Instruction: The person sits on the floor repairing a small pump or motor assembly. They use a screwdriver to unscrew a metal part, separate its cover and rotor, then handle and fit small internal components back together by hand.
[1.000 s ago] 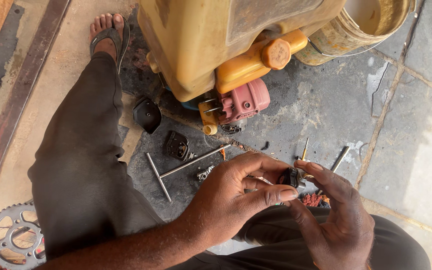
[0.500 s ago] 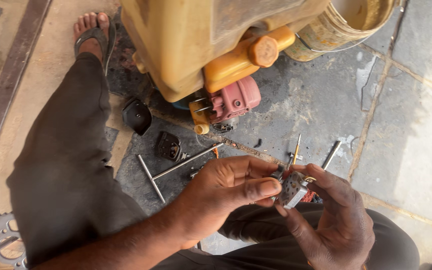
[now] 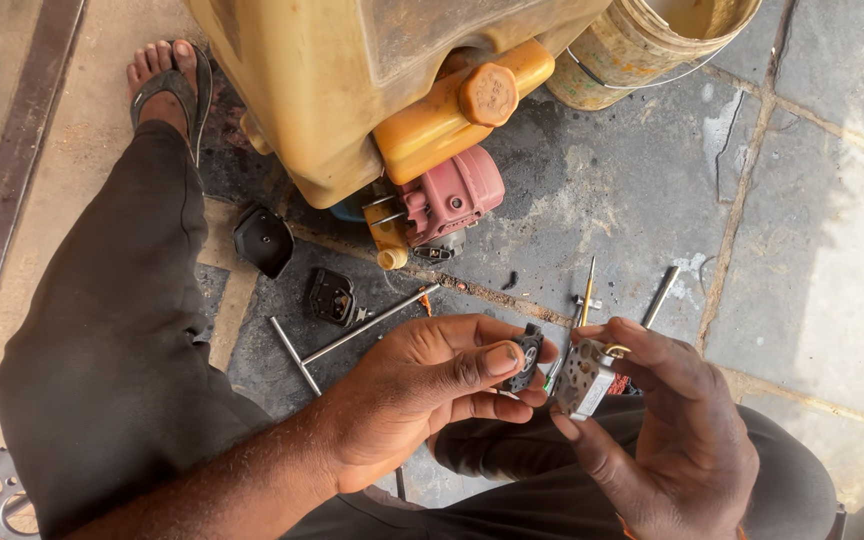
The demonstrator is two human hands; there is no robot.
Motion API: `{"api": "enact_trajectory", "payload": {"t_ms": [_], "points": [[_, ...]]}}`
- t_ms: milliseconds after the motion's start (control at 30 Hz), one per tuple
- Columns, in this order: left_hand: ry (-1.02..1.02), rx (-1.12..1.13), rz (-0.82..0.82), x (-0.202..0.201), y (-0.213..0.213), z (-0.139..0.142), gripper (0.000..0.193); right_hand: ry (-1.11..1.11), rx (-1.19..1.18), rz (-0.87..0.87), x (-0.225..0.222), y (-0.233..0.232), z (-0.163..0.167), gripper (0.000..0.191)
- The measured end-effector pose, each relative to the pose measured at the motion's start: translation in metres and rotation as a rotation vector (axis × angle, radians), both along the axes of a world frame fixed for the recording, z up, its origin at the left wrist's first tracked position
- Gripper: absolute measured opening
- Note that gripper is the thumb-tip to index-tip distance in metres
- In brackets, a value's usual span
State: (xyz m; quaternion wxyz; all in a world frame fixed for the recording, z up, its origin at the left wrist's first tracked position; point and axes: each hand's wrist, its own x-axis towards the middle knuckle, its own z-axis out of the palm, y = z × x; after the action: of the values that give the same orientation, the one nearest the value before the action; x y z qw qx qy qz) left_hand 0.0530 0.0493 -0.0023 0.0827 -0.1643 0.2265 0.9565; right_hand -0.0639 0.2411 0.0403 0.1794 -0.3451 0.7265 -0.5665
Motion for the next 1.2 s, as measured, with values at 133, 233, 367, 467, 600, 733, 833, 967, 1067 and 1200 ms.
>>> {"api": "enact_trajectory", "payload": {"t_ms": [133, 233, 367, 467, 600, 733, 833, 967, 1067, 1200], "points": [[0.062, -0.382, 0.075, -0.004, 0.001, 0.005, 0.037, -0.178, 0.014, -0.018, -0.002, 0.000, 0.004, 0.072], [0.178, -1.807, 0.246, 0.000, -0.001, 0.012, 0.043, -0.333, -0.017, -0.061, -0.007, -0.002, 0.005, 0.073], [0.271, -1.931, 0.274, 0.005, -0.004, 0.017, 0.043, -0.501, -0.052, -0.063, -0.016, -0.003, 0.006, 0.073], [0.301, -1.972, 0.255, 0.005, -0.002, 0.018, 0.045, -0.599, -0.070, -0.030, -0.020, -0.002, 0.003, 0.072], [0.202, -1.787, 0.178, 0.001, 0.000, 0.019, 0.044, -0.804, -0.152, 0.130, -0.025, 0.001, 0.000, 0.070], [-0.180, -0.924, -0.043, -0.004, -0.012, 0.017, 0.049, -0.961, -0.142, 0.144, -0.031, 0.003, -0.003, 0.073], [-0.130, -0.690, 0.164, -0.006, -0.024, 0.011, 0.050, -1.003, -0.139, 0.175, -0.033, 0.002, -0.006, 0.073], [-0.086, -0.879, 0.272, 0.001, -0.031, 0.007, 0.048, -1.074, -0.147, 0.219, -0.037, 0.000, -0.010, 0.068], [-0.035, -0.918, 0.299, 0.005, -0.032, 0.007, 0.049, -1.059, -0.112, 0.202, -0.037, -0.005, -0.013, 0.065], [-0.015, -0.805, 0.325, 0.003, -0.029, 0.006, 0.051, -1.045, -0.080, 0.182, -0.030, -0.015, -0.016, 0.062]]}}
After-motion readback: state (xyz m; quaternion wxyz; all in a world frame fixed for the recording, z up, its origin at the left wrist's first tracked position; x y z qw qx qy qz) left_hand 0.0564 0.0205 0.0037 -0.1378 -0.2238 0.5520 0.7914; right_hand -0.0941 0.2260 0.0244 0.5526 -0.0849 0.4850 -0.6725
